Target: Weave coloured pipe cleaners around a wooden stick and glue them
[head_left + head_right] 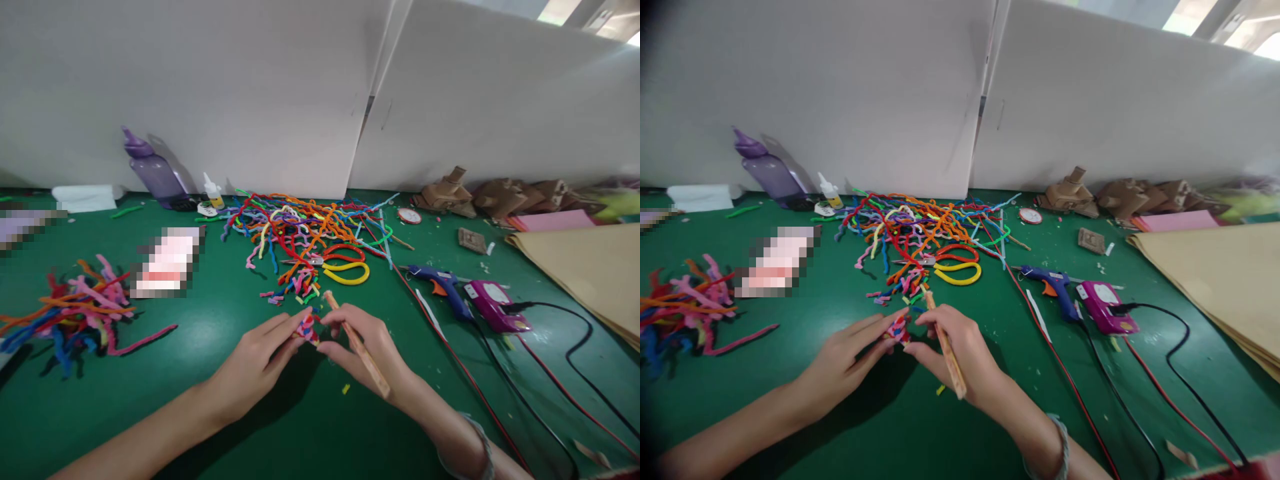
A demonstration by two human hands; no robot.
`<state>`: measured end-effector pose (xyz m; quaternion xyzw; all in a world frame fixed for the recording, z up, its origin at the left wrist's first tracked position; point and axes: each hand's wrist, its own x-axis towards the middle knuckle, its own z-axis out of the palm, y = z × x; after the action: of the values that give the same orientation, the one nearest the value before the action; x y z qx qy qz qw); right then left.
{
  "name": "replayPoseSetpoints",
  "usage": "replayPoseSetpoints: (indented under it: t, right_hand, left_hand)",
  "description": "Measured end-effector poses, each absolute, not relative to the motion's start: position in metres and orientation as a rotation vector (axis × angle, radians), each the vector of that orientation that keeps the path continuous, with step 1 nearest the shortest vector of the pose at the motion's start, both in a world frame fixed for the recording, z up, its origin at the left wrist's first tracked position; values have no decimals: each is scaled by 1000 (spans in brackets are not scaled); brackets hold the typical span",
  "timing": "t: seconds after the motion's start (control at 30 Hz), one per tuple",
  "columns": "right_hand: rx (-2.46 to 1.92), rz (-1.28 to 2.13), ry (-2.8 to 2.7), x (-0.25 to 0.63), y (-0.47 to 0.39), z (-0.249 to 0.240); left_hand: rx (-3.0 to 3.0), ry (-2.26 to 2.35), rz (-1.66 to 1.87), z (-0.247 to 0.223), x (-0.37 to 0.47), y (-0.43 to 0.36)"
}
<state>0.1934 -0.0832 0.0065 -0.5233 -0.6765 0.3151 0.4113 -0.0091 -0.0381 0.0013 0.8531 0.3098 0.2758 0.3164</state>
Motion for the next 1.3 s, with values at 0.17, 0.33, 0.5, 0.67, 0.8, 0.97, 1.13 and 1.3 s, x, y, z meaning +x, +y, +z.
replayPoseSetpoints:
  t: [0.17, 0.33, 0.5, 0.67, 0.8, 0.97, 1.13, 1.3]
  right_hand:
    - [-1309, 1230, -1502, 183, -81, 8]
    - [-1197, 1653, -1172, 179, -83, 9]
    - [-1128, 1801, -1042, 181, -84, 10]
    - [-1058, 1845, -948, 179, -85, 12]
    - [-987, 1864, -906, 176, -86, 13]
    - [-1001, 1752, -979, 172, -88, 12]
    - [-1063, 1634, -1075, 170, -90, 12]
    - [-1204, 1316, -1384, 177, -91, 15]
  left_hand:
    - [2465, 735, 919, -4, -9, -41]
    - [2558, 597, 1039, -4, -11, -42]
    - [2509, 565, 1082, 1, -12, -43]
    - [2486, 554, 1121, 5, -8, -48]
    - [2586, 543, 1171, 0, -10, -48]
    - [2677, 509, 1108, -11, -17, -45]
    - [2613, 482, 1116, -13, -16, -43]
    - [2474, 562, 1059, -5, -14, -37]
